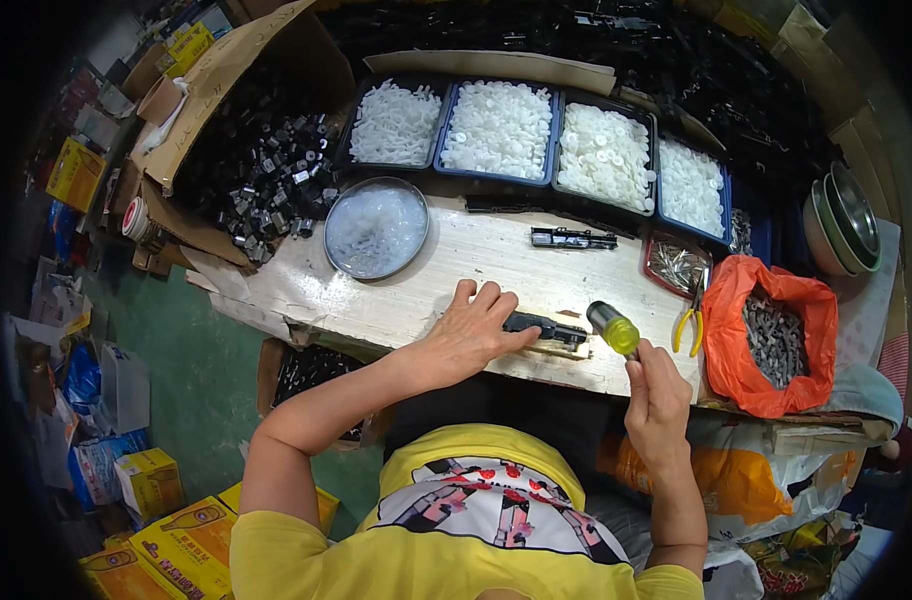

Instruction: The person assembles small lock mechanisms at a cluttered workbench. They repeatedly pick up a black lock body, insert a white plastic component, and use a hammer to tap the assembly into place on a wooden jig. The person then picks up a metal pin from a red bag and inserts it into the lock before moving the finished unit aside.

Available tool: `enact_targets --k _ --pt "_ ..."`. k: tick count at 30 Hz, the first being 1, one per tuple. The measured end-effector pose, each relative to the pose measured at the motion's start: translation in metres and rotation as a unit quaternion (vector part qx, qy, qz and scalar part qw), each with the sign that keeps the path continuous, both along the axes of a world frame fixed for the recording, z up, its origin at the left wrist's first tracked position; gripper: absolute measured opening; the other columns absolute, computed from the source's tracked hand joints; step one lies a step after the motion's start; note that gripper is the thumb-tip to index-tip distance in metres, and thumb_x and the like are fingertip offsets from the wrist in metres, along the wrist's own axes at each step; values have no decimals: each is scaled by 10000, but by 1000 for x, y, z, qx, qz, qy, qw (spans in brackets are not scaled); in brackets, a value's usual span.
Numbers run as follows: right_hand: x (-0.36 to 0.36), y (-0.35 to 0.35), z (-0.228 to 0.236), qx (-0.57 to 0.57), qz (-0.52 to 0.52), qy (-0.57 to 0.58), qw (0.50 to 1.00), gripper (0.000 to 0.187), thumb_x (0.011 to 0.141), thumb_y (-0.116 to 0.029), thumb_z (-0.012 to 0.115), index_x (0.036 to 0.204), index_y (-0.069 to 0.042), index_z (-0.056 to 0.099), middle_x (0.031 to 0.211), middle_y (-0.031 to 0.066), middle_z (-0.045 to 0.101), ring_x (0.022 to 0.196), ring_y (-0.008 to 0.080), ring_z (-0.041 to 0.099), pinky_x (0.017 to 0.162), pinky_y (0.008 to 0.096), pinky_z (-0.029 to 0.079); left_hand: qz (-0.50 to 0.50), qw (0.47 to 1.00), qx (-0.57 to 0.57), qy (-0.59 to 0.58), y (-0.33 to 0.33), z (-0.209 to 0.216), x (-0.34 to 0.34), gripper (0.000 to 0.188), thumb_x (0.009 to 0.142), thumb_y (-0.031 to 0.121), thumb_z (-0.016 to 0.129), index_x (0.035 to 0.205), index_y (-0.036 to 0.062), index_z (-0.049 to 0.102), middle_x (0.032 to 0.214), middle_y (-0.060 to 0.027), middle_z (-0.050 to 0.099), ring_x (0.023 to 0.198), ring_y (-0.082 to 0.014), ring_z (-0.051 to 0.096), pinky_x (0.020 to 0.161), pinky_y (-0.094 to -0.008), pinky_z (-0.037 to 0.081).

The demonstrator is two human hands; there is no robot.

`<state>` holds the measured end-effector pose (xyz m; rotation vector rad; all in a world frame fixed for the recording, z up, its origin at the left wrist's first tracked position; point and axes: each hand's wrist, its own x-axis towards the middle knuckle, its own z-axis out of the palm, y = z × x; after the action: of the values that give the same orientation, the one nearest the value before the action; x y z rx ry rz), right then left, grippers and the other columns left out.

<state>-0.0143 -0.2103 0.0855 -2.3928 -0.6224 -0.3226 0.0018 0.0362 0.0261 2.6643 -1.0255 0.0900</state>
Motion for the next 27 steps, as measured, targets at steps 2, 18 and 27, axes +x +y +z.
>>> enact_targets --k 2,18,27 --pt "-6 3 -3 -89 7 9 996 147 807 -28 568 952 -23 545 688 126 518 572 299 548 488 392 426 -7 1000 2 1 -2 2 2 489 690 -34 546 1116 202 598 1024 -111 477 948 -252 424 793 -398 296" --pt "13 10 -6 -174 21 41 984 111 846 -147 549 843 -37 556 665 119 581 549 300 563 494 396 431 97 973 -190 83 -2 -5 11 479 628 -84 609 1086 41 541 880 -97 502 837 -279 461 708 -369 440" --pt "40 49 -6 -232 34 125 964 181 877 -188 500 793 -28 491 639 163 590 525 340 572 471 437 436 164 936 -299 92 -3 -15 -3 624 670 -116 606 1245 47 426 925 -98 568 809 -245 535 728 -329 469"
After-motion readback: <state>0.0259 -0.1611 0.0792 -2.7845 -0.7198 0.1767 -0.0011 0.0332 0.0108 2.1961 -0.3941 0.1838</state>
